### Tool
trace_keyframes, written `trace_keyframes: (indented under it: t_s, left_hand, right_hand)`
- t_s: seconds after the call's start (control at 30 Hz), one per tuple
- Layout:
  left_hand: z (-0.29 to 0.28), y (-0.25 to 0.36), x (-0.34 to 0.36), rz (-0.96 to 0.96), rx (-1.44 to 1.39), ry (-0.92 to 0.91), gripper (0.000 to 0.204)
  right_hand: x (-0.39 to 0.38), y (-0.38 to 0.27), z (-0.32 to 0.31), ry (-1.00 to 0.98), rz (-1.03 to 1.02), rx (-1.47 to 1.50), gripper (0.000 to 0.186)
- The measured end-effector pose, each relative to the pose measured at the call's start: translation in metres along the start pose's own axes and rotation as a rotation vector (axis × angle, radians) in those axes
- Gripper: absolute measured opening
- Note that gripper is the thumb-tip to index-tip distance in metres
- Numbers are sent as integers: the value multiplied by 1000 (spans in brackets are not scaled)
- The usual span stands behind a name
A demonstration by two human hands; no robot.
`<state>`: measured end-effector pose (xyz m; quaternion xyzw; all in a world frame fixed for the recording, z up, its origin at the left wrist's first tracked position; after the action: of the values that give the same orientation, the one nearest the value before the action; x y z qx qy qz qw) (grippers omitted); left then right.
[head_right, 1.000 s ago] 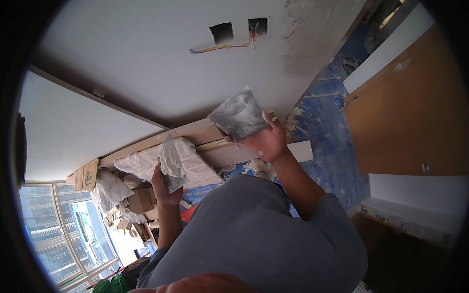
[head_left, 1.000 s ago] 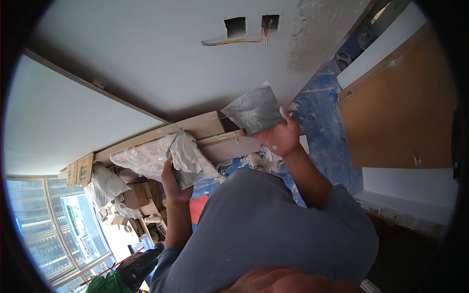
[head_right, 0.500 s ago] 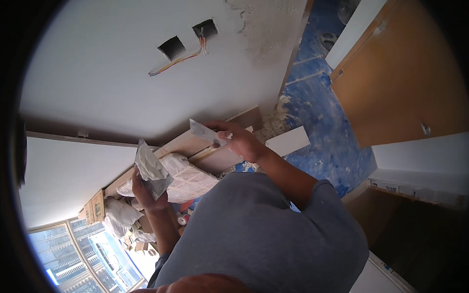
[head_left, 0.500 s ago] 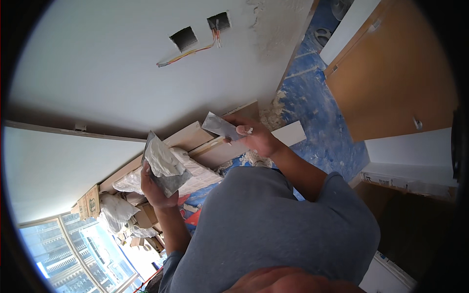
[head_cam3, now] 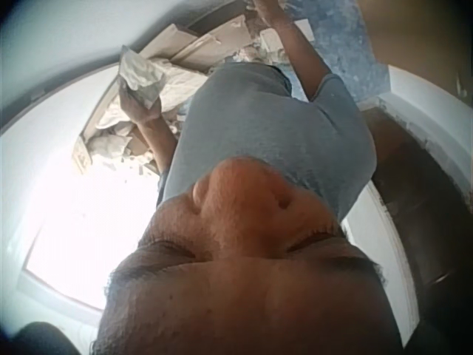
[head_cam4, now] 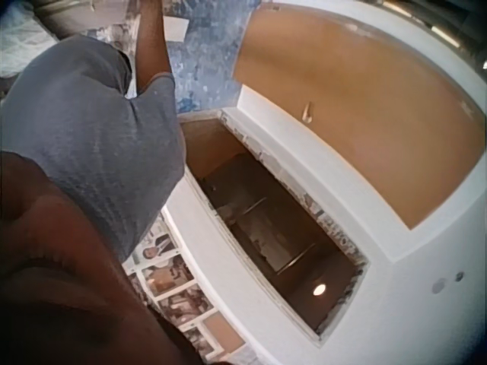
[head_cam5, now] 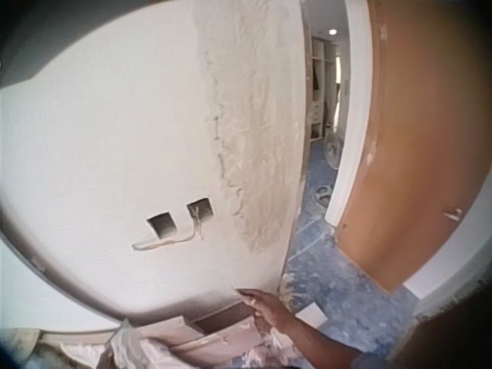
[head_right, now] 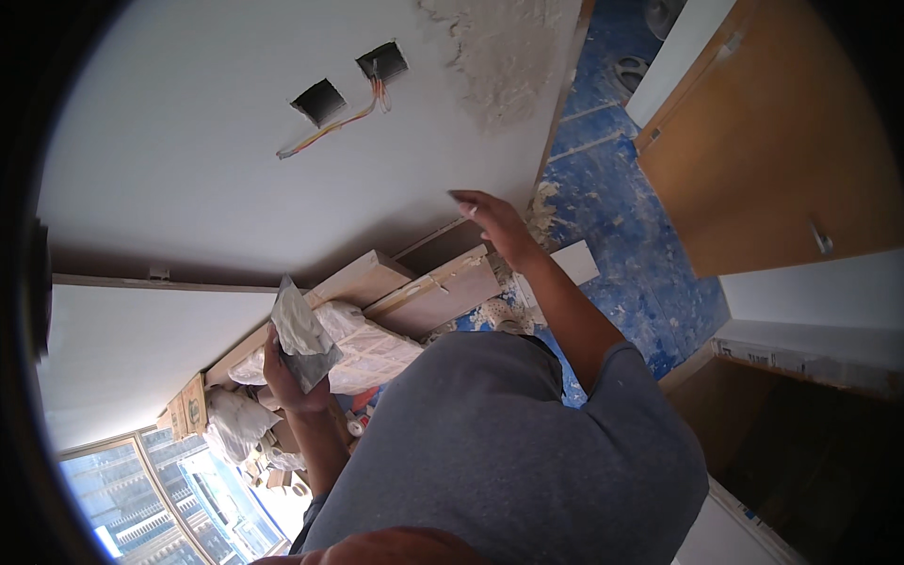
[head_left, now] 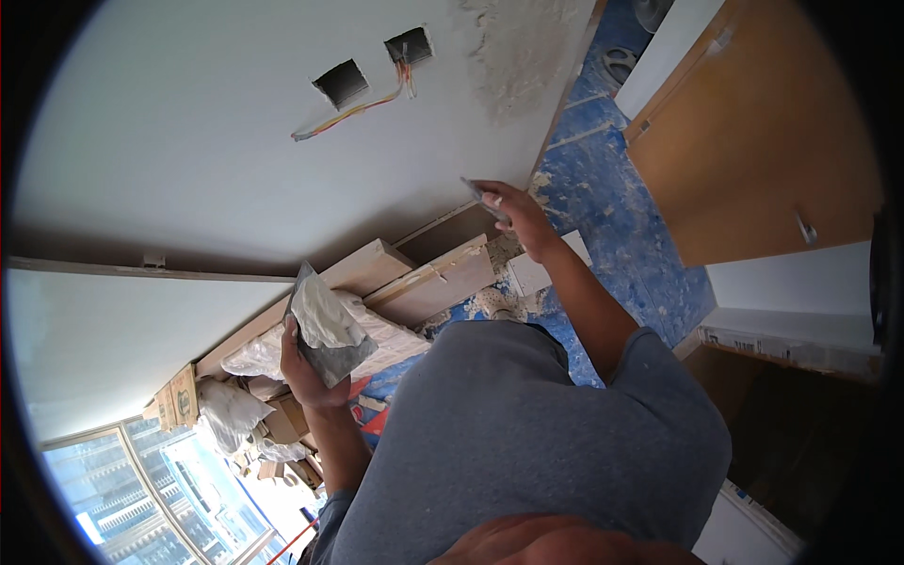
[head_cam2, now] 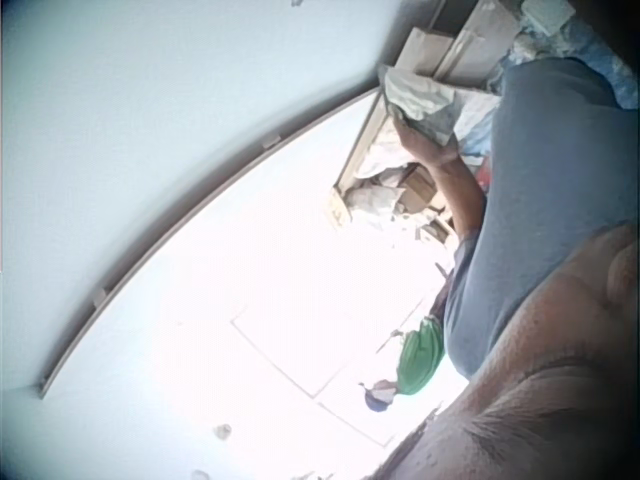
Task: The person applies plaster to a wall using a trowel and a hawk. They repeatedly scoop plaster from the hawk and spread it onto the wall surface, smoothing it out. The person also scrapes excess plaster from the trowel back onto the hawk.
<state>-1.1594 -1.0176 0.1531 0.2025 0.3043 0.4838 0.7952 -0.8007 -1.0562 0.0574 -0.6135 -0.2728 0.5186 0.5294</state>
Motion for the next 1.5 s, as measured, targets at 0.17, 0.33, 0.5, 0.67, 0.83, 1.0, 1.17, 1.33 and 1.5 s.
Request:
trace_keyframes:
  t_s: [0.17,0.33,0.5,0.67,0.83,1.0,1.17,1.33,1.5]
  left_hand:
    - [-5,-6,-6,-31,-36,37,42]
    - [-11,-7,-13,-36,-2,81,42]
    - [-30,-2,-15,7,30,187,42]
    - [-30,-1,-16,26,19,174,42]
    - [-20,-2,-15,10,-11,136,43]
    - [-24,-4,-15,9,-18,206,44]
    - [-22,-3,-14,13,-15,187,45]
    - [-20,-3,-14,15,-34,163,45]
    - [-18,-3,-14,11,-43,165,47]
  right_hand:
    - [83,7,-128,516,-297,-306,42]
    - [117,2,-149,590,-285,-465,40]
    - [134,3,-147,542,-194,-492,42]
    - [141,4,-147,536,-155,-486,43]
    - [145,0,-148,555,-198,-487,42]
    - [148,-7,-145,530,-193,-565,43]
    - [151,-4,-147,533,-212,-564,44]
    - [150,-4,-144,520,-234,-537,45]
    - [144,-5,-143,507,-229,-526,43]
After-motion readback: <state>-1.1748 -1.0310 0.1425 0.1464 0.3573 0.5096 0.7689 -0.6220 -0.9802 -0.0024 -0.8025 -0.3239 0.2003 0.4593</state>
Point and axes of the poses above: each hand's wrist, its own x-axis towards the middle knuckle, its own z-axis out of the palm, y = z × x, the point moved 10 cm from there along x, towards the middle knuckle
